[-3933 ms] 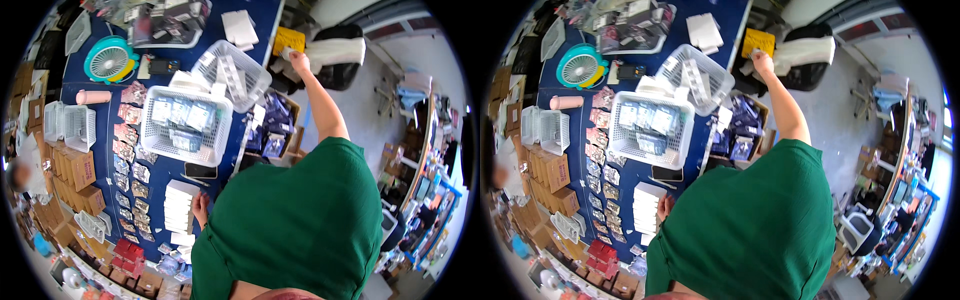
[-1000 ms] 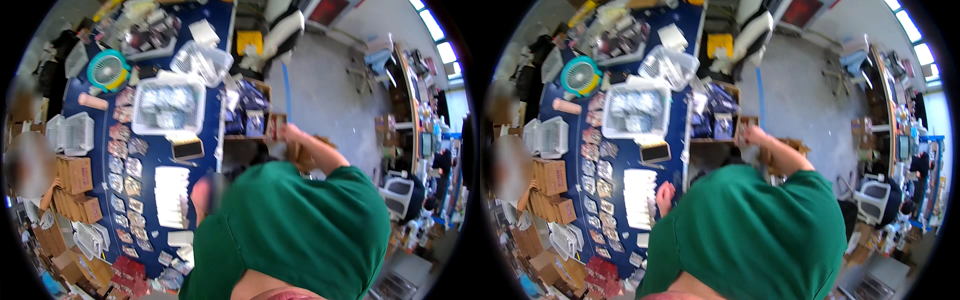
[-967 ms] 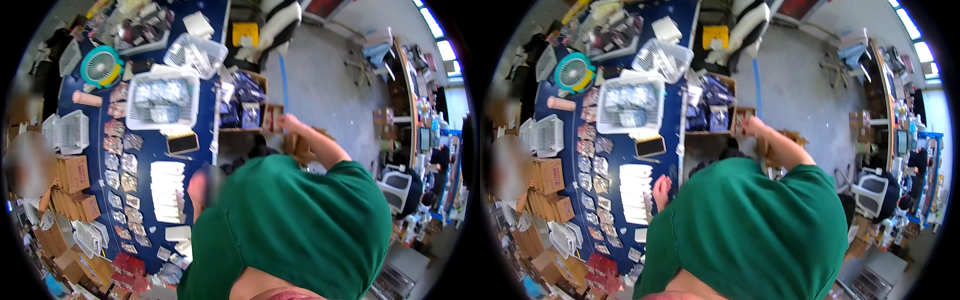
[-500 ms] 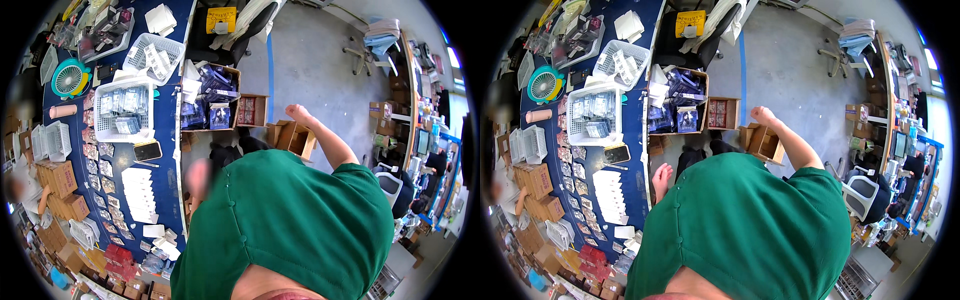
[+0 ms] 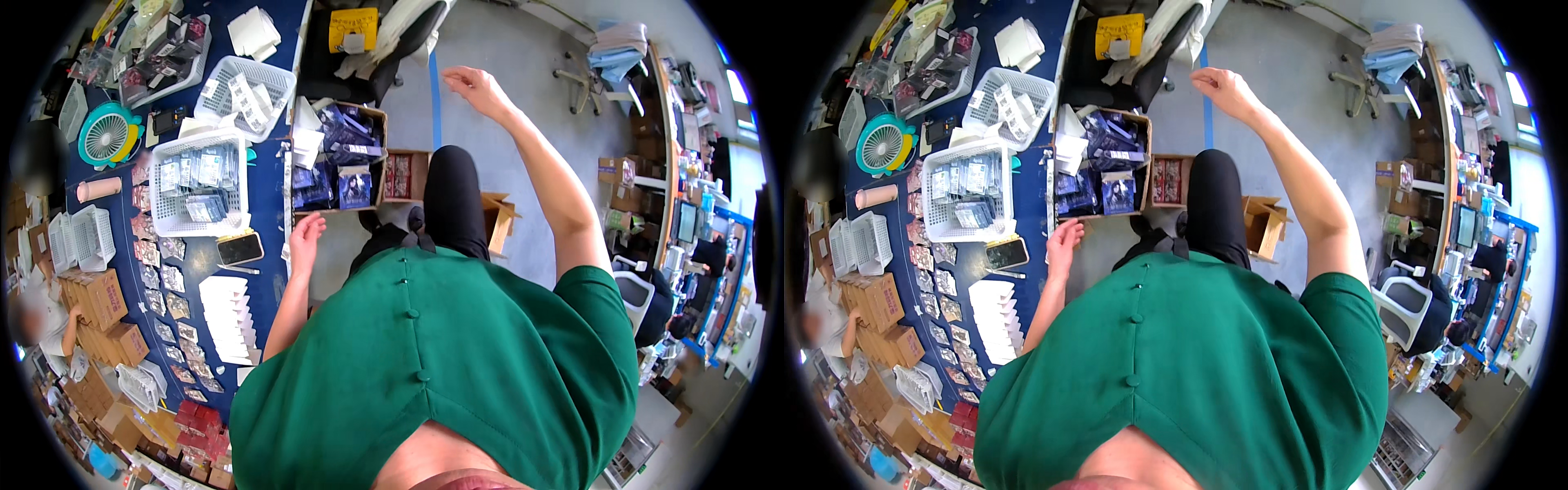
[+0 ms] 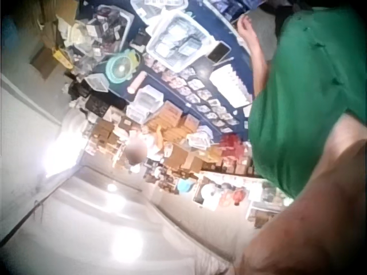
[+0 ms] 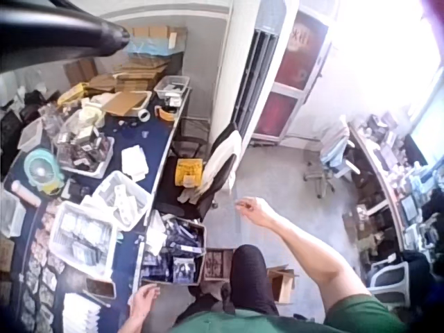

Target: The person folds small white boxes by hand and then seals them using a yellow handheld tape dispenser.

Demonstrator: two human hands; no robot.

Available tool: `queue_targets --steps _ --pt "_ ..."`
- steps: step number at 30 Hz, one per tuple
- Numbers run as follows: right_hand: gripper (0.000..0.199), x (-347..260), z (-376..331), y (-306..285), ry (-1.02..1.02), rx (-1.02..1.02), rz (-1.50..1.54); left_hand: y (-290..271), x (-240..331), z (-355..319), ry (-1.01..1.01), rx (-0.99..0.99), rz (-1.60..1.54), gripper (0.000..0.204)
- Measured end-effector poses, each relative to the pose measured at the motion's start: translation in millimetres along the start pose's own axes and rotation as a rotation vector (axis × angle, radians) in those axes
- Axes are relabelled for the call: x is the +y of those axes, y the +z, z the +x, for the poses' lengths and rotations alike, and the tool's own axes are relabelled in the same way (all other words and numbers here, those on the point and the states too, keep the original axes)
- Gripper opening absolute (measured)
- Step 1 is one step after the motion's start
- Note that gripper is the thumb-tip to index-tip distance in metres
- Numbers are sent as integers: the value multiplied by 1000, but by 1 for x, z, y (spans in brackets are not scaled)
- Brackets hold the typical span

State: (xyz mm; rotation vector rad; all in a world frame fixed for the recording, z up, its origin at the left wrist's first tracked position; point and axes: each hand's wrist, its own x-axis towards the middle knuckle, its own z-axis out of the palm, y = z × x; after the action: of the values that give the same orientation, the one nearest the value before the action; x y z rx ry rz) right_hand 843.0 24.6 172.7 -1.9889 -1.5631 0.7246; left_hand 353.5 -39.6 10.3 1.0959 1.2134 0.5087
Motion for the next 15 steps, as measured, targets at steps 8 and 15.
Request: queue_targets --steps 8,15 --pt "28 -39 65 -24 -119 38 16 25 -22 8 45 -87 -105 29" --pt "29 -35 230 -5 -194 53 -241 16 -41 1 38 205 -231 29"
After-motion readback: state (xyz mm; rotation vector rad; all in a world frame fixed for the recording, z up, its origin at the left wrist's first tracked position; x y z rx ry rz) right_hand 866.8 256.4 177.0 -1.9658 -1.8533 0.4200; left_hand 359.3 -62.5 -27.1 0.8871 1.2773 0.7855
